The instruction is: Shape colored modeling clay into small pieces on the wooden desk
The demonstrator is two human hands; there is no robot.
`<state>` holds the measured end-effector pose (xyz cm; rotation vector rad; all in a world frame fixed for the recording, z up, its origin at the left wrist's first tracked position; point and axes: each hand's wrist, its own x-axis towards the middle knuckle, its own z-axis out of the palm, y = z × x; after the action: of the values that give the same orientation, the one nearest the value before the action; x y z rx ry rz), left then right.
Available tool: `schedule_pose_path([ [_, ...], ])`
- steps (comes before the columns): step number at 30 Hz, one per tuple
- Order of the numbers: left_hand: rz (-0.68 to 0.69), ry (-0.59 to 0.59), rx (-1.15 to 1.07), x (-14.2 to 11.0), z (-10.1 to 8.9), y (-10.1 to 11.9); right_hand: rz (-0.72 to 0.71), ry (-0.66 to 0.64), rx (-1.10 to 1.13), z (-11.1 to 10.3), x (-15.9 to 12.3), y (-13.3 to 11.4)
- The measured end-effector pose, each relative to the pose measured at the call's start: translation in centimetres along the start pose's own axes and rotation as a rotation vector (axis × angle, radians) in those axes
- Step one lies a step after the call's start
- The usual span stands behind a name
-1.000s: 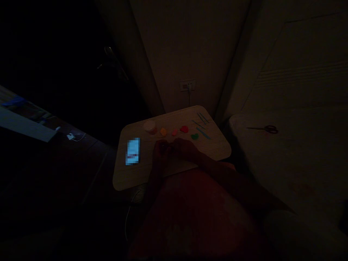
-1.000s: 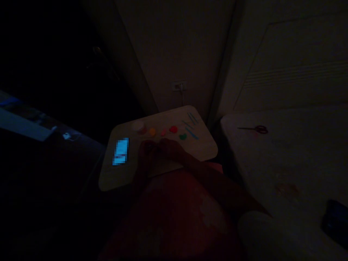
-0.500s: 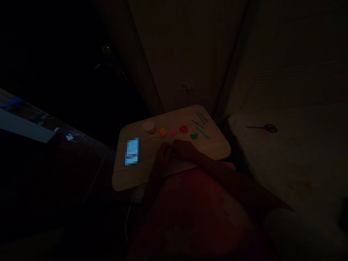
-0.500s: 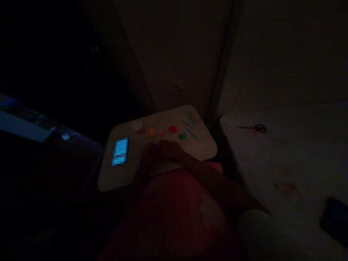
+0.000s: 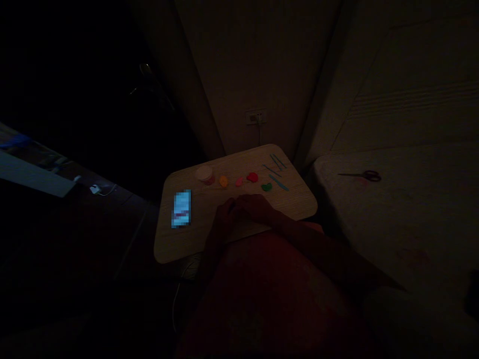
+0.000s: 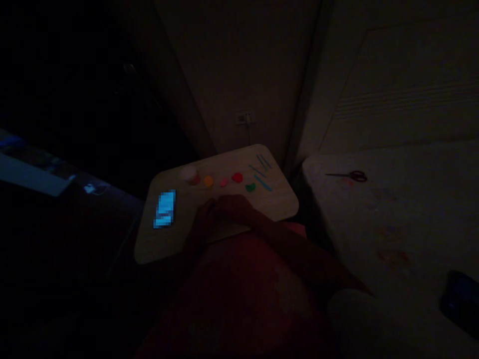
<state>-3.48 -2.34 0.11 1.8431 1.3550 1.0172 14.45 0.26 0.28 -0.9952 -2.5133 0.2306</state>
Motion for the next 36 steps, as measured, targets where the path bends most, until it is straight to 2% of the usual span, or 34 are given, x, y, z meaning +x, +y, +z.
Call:
schedule_pose_path([
  [4, 0.011, 0.004, -0.032, 0.2, 0.0, -0.5, -0.044, 0.04, 0.041, 0.6, -0.4, 0.6],
  [7, -0.008, 0.07, -0.054, 0.1, 0.0, -0.7, -0.059, 0.063, 0.085, 0.9, -0.5, 0.7],
  [10, -0.026, 0.133, -0.049, 0.0, 0.1, -0.4, -0.018, 0.085, 0.127, 1.1, -0.4, 0.7],
  [13, -0.036, 0.194, -0.054, 0.0, 0.1, -0.2, 0.079, 0.205, 0.219, 0.9, -0.4, 1.0],
  [17, -0.09, 0.397, -0.081, 0.2, -0.1, -0.3, 0.357, 0.478, 0.361, 0.4, -0.7, 1.9],
  [19, -0.133, 0.467, -0.1, 0.3, -0.2, -0.4, 0.385, 0.512, 0.407, 0.2, -0.9, 2.2],
  [23, -0.14, 0.421, -0.109, 0.3, -0.1, -0.3, 0.236, 0.368, 0.418, 0.2, -0.8, 1.9],
  [25, -0.124, 0.385, -0.1, 0.2, 0.0, -0.1, 0.214, 0.346, 0.417, 0.3, -0.6, 1.9],
  [30, -0.147, 0.386, -0.127, 0.1, 0.0, 0.0, 0.348, 0.462, 0.473, 0.6, -0.3, 2.6],
  [32, -0.145, 0.376, -0.123, 0.1, 0.0, 0.0, 0.34, 0.513, 0.504, 0.7, -0.2, 2.8],
  [36, -0.146, 0.378, -0.129, 0.2, 0.1, 0.0, 0.296, 0.456, 0.533, 0.6, -0.1, 2.9],
])
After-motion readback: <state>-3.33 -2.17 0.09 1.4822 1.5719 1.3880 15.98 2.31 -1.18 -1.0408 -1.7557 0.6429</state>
